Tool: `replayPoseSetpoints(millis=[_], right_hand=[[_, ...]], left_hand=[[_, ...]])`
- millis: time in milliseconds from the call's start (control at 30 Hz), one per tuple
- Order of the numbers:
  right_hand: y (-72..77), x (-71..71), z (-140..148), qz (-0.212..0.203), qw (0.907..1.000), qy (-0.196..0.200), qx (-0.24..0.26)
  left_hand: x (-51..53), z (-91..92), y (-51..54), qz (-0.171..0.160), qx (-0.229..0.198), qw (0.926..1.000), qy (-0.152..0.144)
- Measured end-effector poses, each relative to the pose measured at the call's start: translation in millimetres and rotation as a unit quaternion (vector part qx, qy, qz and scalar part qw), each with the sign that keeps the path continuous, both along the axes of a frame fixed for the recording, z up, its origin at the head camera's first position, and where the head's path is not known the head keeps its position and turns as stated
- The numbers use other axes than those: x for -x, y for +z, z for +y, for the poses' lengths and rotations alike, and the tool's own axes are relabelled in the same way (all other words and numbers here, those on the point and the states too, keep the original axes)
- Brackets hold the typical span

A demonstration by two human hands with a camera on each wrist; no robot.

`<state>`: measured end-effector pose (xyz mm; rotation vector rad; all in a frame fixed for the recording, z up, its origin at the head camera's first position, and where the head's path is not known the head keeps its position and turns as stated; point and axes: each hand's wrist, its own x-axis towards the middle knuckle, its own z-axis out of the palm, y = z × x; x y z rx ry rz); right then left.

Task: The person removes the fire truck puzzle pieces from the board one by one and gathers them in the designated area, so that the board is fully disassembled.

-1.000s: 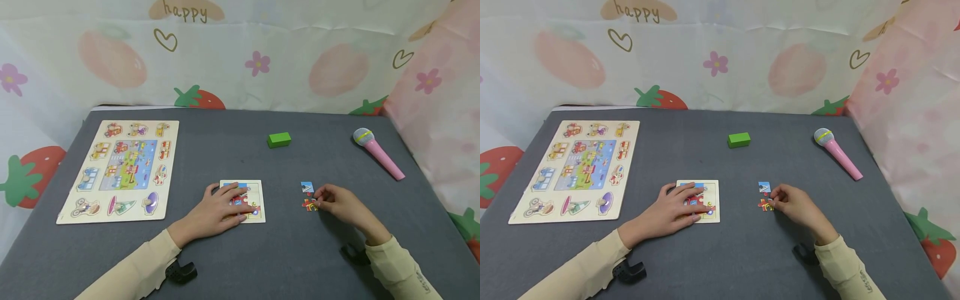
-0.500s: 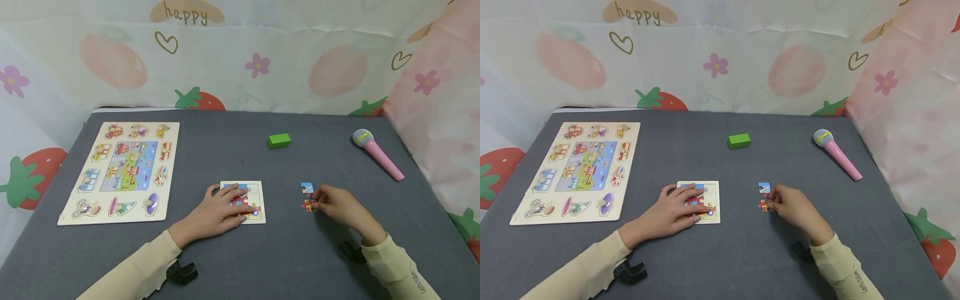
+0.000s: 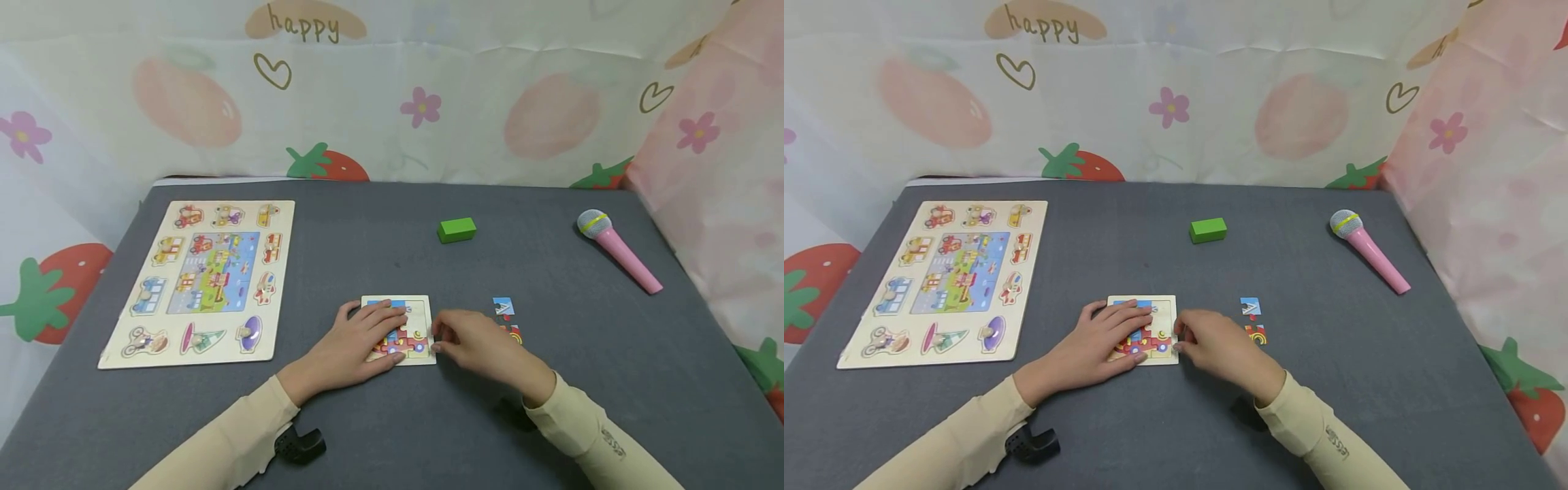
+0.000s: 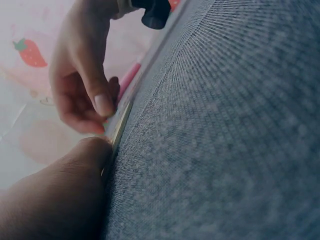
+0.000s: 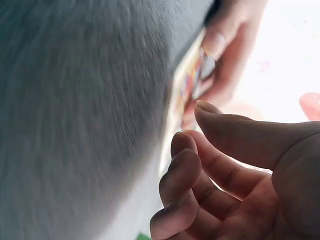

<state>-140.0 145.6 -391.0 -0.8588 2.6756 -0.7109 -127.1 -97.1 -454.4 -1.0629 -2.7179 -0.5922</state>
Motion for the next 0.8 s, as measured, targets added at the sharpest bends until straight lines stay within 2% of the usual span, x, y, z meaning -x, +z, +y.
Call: replayPoseSetpoints(millis=[200,400,800], right_hand=[[-7.8,-0.3,-11.2,0.000,0.9999,0.014,0.000],[-7.0,-2.0,-14.4,-0.001,0.9999,0.010,-0.006],[-5.5,-7.0,-21.1,-0.001,0.9992,-0.028,-0.028]], left_hand=[[-0.1,0.2,0.4,0.007,-0.003,1.0000,-0.004],[0.2,0.1,-1.6,0.007,0.000,0.9999,0.012],[-3.6,4.5,2.4,-0.042,-0.007,0.9984,0.036]])
